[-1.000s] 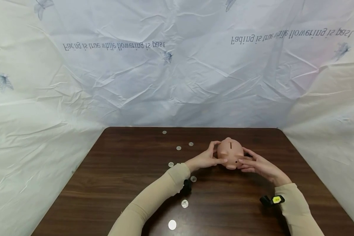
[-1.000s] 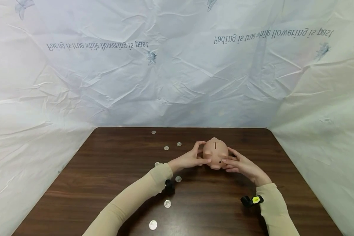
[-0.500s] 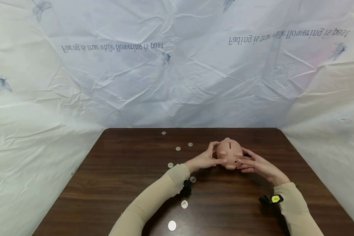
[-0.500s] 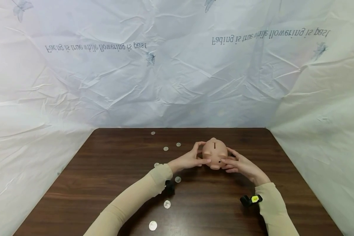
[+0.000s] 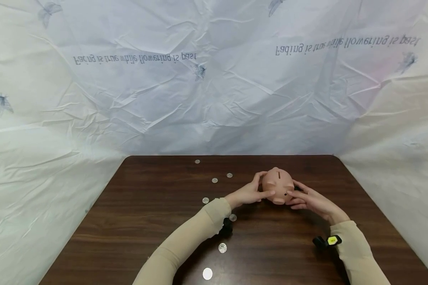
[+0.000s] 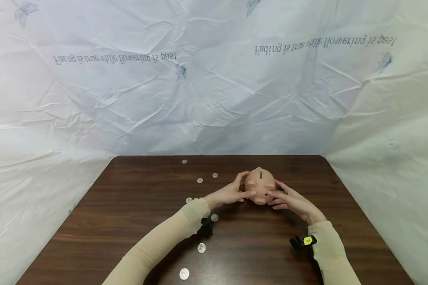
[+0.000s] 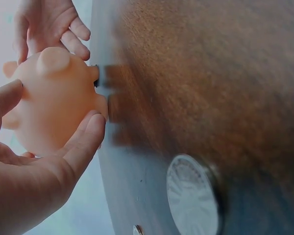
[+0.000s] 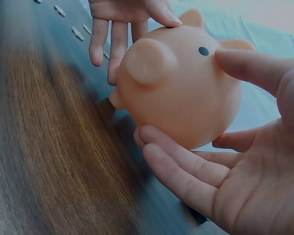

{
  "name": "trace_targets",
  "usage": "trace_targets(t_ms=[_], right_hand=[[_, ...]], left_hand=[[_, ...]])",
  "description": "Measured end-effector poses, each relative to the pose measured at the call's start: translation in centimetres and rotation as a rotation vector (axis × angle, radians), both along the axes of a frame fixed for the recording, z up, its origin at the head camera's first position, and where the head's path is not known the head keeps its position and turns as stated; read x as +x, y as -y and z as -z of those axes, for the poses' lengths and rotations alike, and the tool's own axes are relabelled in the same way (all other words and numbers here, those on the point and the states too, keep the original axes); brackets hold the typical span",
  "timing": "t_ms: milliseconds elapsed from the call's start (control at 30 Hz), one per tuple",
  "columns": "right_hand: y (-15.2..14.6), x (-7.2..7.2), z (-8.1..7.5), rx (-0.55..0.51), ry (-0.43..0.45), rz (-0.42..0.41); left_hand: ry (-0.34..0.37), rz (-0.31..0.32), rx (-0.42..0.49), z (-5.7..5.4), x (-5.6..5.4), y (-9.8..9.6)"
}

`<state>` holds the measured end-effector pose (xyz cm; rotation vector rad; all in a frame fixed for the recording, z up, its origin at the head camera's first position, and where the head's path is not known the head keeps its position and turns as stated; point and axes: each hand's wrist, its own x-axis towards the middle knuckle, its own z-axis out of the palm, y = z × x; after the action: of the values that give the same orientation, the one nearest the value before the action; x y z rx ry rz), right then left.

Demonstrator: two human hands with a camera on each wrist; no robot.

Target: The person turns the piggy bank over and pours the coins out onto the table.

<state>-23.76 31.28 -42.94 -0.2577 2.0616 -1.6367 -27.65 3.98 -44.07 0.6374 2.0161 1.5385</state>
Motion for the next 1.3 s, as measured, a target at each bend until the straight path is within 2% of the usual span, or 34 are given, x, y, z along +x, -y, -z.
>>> trace_targets(t_ms=[200, 500, 633, 800, 1000, 1300], right_hand=[[-0.2, -0.1, 0.3, -0.007, 0.016, 0.006], [0.1, -0.3, 0.8, -0.054, -0.01, -0.041], [0.0, -0.4, 0.9, -0.046, -0.022, -0.041], [-0.1, -0.5, 0.8, -0.024, -0.033, -0.045], [0.1, -0.5, 0.6, -0.001, -0.038, -0.044], [0.4, -0.4, 0.5, 0.012, -0.031, -0.018]], left_hand=[[-0.019, -0.006, -0.021, 0.1, 0.0, -0.3], [-0.036, -0.045, -0.066, -0.2, 0.5, -0.5], [-0.044, -0.058, -0.081, -0.3, 0.6, -0.7], [-0.089, -0.076, -0.132, -0.2, 0.8, -0.9], [-0.122, -0.068, -0.154, -0.4, 1.0, -1.0], [-0.129, -0.068, -0.165, -0.4, 1.0, -1.0]])
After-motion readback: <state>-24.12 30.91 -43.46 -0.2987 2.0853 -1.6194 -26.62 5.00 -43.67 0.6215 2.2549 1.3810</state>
